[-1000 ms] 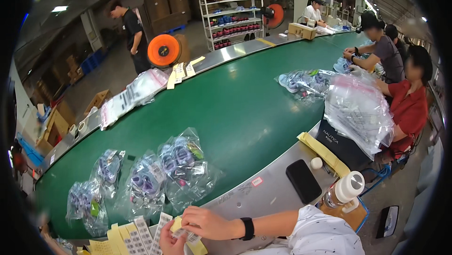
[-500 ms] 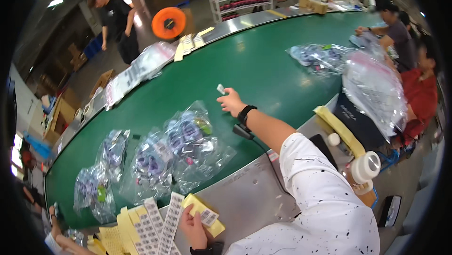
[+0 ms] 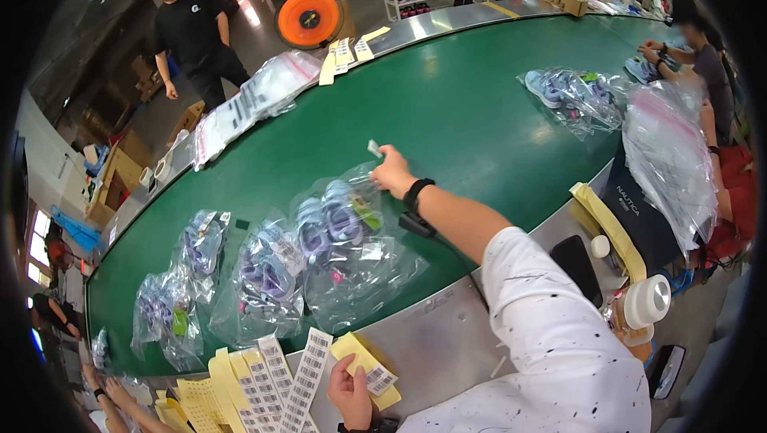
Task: The person applies barcode labels to plastic-wrapped packages of shoes on a green conveyor belt. They peel labels from a sheet, place them on the packages, and move the labeled items along the belt.
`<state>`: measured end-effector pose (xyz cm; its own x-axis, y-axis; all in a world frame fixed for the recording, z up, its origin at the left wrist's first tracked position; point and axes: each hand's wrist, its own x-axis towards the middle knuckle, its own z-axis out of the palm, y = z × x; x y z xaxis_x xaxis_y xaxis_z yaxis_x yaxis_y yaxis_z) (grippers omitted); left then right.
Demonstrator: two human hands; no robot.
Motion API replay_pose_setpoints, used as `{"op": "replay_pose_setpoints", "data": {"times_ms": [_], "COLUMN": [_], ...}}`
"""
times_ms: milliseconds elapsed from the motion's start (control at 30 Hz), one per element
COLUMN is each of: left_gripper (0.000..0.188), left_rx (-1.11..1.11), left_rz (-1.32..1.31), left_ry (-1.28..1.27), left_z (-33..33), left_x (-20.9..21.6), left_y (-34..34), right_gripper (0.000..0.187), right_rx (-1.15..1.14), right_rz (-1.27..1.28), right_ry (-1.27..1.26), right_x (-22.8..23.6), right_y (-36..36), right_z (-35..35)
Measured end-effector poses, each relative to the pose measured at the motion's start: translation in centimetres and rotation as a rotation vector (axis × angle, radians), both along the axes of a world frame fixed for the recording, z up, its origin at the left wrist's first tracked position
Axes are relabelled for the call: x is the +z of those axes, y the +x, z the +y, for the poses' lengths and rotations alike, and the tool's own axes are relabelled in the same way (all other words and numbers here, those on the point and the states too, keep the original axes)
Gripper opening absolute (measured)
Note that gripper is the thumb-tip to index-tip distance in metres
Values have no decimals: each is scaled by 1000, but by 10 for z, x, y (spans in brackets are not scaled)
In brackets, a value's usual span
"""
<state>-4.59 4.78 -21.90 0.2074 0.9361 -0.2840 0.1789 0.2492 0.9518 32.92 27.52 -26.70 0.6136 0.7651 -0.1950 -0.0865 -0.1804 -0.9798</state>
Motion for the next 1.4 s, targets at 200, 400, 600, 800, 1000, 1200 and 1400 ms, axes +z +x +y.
{"op": "replay_pose_setpoints", "data": {"times_ms": [200,400,600,800,1000,1200,1400], "left_gripper": [29,29,28,25,27,27,25], "left_rx": [-12,-10,-33,-58,-32,-63,-105], "left_rz": [-114,-125,-83,40,12,128,167], "left_ry": [80,76,69,24,44,14,63], "left_z": [0,0,1,1,-1,-3,-6], "left_x": [-31,-31,-25,-5,2,-4,-7], "left_y": [-1,1,1,4,14,7,-20], "right_gripper": [39,16,8,19,41,28,45], "right_rx": [-35,122,102,16,-123,-486,-320], "right_rz": [67,348,299,-330,-618,-1165,-938], "right_ry": [46,-24,-36,-223,-71,-961,-1356], "right_x": [10,17,5,1,-3,37,52], "right_y": [41,44,28,8,68,207,249], "right_z": [-29,-14,5,18,-14,-117,-212]}}
